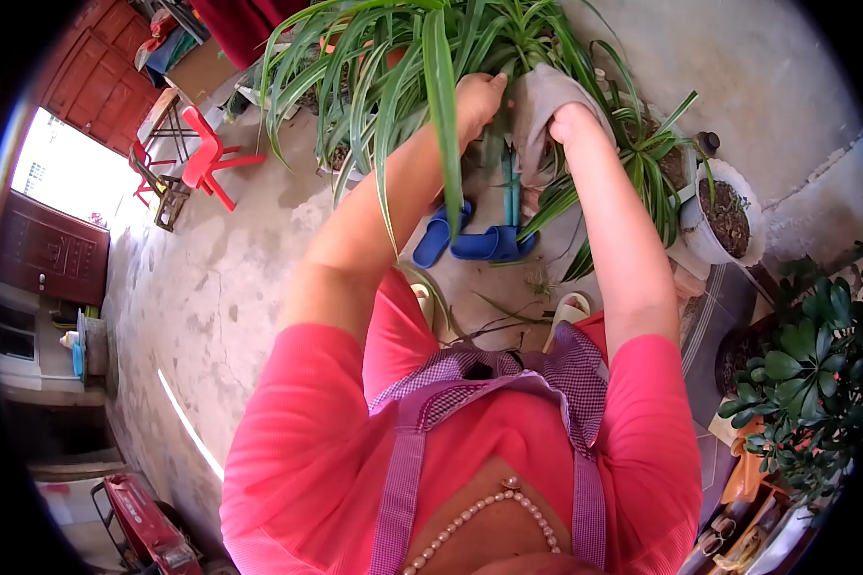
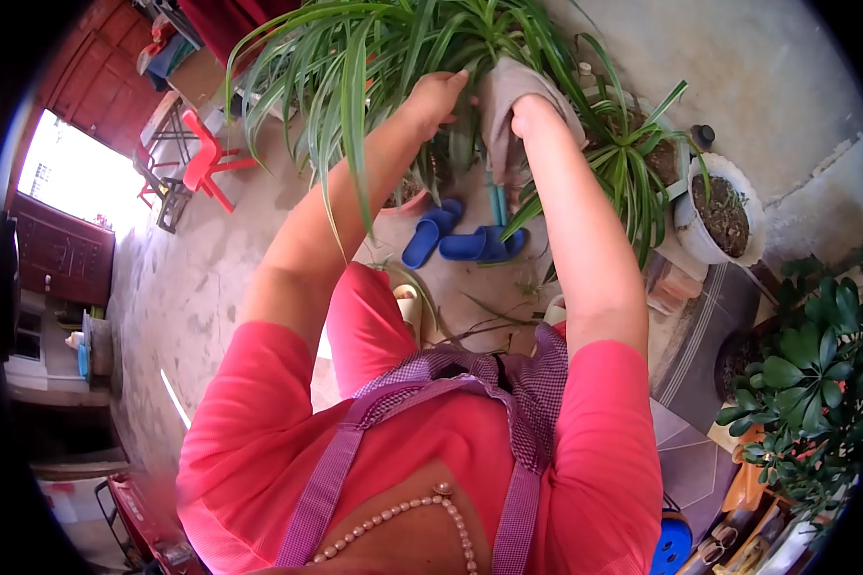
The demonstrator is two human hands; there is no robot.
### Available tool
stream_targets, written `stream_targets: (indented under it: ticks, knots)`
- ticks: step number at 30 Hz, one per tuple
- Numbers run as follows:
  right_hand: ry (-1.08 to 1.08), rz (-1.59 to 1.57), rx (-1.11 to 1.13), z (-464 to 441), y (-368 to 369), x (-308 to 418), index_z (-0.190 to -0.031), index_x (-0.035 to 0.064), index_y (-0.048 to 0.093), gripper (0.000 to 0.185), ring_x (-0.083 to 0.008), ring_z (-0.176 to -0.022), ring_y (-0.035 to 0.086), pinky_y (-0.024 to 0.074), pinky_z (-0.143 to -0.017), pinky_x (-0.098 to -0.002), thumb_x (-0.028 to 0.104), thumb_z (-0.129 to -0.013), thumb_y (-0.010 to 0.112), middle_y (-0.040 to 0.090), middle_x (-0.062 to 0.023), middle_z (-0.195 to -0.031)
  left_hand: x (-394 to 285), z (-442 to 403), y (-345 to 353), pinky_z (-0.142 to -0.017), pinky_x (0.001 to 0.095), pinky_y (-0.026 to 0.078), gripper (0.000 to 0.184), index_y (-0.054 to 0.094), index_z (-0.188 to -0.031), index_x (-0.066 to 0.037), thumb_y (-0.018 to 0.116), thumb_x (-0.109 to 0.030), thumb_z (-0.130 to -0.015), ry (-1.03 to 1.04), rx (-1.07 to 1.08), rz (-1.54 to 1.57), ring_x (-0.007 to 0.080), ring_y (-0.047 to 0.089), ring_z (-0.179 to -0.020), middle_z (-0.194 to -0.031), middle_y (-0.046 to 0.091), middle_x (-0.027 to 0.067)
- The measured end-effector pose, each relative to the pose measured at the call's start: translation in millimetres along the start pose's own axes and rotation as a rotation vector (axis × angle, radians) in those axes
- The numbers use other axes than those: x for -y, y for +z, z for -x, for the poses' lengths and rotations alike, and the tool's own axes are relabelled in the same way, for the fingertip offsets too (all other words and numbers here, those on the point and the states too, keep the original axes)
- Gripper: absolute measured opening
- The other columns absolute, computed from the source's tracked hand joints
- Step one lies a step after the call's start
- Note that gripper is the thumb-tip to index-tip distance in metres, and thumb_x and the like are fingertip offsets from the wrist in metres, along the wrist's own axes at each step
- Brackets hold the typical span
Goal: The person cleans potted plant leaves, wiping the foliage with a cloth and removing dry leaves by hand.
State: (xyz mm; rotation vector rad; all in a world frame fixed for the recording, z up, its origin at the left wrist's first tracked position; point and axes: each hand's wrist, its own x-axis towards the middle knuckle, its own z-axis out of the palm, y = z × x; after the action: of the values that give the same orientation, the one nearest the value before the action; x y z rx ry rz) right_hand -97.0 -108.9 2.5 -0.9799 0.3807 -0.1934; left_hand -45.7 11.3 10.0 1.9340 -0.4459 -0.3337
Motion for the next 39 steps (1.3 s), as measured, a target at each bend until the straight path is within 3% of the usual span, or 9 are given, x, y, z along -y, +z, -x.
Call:
stream_targets:
  ticks: [2,5,9,12,20,31,34,36,39]
  knots:
    - [0.006,0.038,0.025,-21.3,-5.4,-2.0,-0.076,0.0069,0.048,0.018,-0.0219,-0.059,0.050,0.0428,-0.047,-0.0375,0.025,-0.078,0.048,0.049,-0.0062,-0.066,-3.1,-0.6,3.2,-0.068,0.0370,0.042,0.025,0.055,-0.091,-0.007,0.046,-0.029,-0.083,-0.176,0.120,0.298,0.0152,0.056,-0.071,-0.080,0.061,0.0042]
    - [0.085,0.099,0.066,-19.0,-1.8,9.4,-0.077,0.0088,0.047,0.015,-0.0223,-0.058,0.049,0.0416,-0.044,-0.0388,0.024,-0.077,0.048,0.048,-0.0060,-0.066,-1.5,2.0,3.4,-0.072,0.0330,0.040,0.020,0.054,-0.087,-0.006,0.049,-0.024,-0.082,-0.207,0.287,0.376,0.0163,0.056,-0.070,-0.080,0.061,0.0060]
    - [0.134,0.300,-0.034,-27.3,6.2,16.9,-0.078,0.0069,0.047,0.013,-0.0236,-0.058,0.048,0.0390,-0.042,-0.0401,0.020,-0.076,0.047,0.046,-0.0073,-0.065,1.0,4.7,3.5,-0.067,0.0275,0.042,0.014,0.054,-0.082,-0.007,0.051,-0.021,-0.081,-0.193,0.298,0.314,0.0151,0.057,-0.069,-0.079,0.062,0.0056]
    - [0.010,0.426,-0.168,-62.0,9.1,10.7,-0.082,0.0038,0.049,0.017,-0.0246,-0.063,0.051,0.0419,-0.048,-0.0415,0.019,-0.075,0.047,0.050,-0.0106,-0.069,2.4,1.3,5.7,-0.063,0.0253,0.041,0.016,0.055,-0.081,-0.007,0.054,-0.023,-0.079,-0.179,0.335,0.260,0.0131,0.057,-0.067,-0.078,0.062,0.0050]
    - [0.002,0.433,-0.159,-105.5,-4.6,-6.8,-0.085,0.0020,0.053,0.021,-0.0220,-0.068,0.053,0.0433,-0.056,-0.0383,0.020,-0.078,0.046,0.055,-0.0110,-0.077,4.6,10.8,10.5,-0.059,0.0234,0.042,0.018,0.056,-0.082,-0.009,0.054,-0.026,-0.078,-0.211,0.427,0.255,0.0123,0.056,-0.067,-0.077,0.059,0.0025]
    - [0.116,0.644,-0.043,-59.5,-21.9,5.9,-0.087,0.0007,0.058,0.025,-0.0188,-0.071,0.054,0.0442,-0.063,-0.0338,0.022,-0.081,0.044,0.059,-0.0099,-0.082,19.1,16.8,-4.5,-0.060,0.0238,0.041,0.022,0.055,-0.093,-0.010,0.053,-0.024,-0.077,-0.191,0.397,0.177,0.0116,0.057,-0.074,-0.089,0.059,0.0016]
    - [0.129,0.825,-0.187,-34.4,-11.7,12.6,-0.079,-0.0001,0.056,0.021,-0.0218,-0.060,0.055,0.0454,-0.053,-0.0360,0.017,-0.076,0.045,0.057,-0.0120,-0.071,25.5,12.4,-5.1,-0.060,0.0244,0.042,0.021,0.054,-0.095,-0.010,0.054,-0.021,-0.077,-0.190,0.358,0.229,0.0120,0.057,-0.074,-0.089,0.059,0.0020]
    - [0.092,0.689,0.092,5.5,-17.5,17.5,-0.080,-0.0002,0.056,0.020,-0.0219,-0.060,0.055,0.0454,-0.052,-0.0350,0.017,-0.076,0.046,0.057,-0.0123,-0.071,29.2,12.7,-4.0,-0.060,0.0250,0.042,0.021,0.053,-0.095,-0.009,0.053,-0.020,-0.077,-0.179,0.355,0.258,0.0120,0.057,-0.074,-0.090,0.058,0.0024]
    - [0.053,0.678,0.168,37.3,-27.9,26.4,-0.085,-0.0002,0.055,0.021,-0.0207,-0.066,0.055,0.0460,-0.055,-0.0347,0.017,-0.077,0.046,0.057,-0.0111,-0.078,21.4,21.2,-3.6,-0.060,0.0258,0.043,0.019,0.053,-0.095,-0.009,0.052,-0.017,-0.078,-0.198,0.317,0.304,0.0126,0.057,-0.073,-0.090,0.058,0.0030]
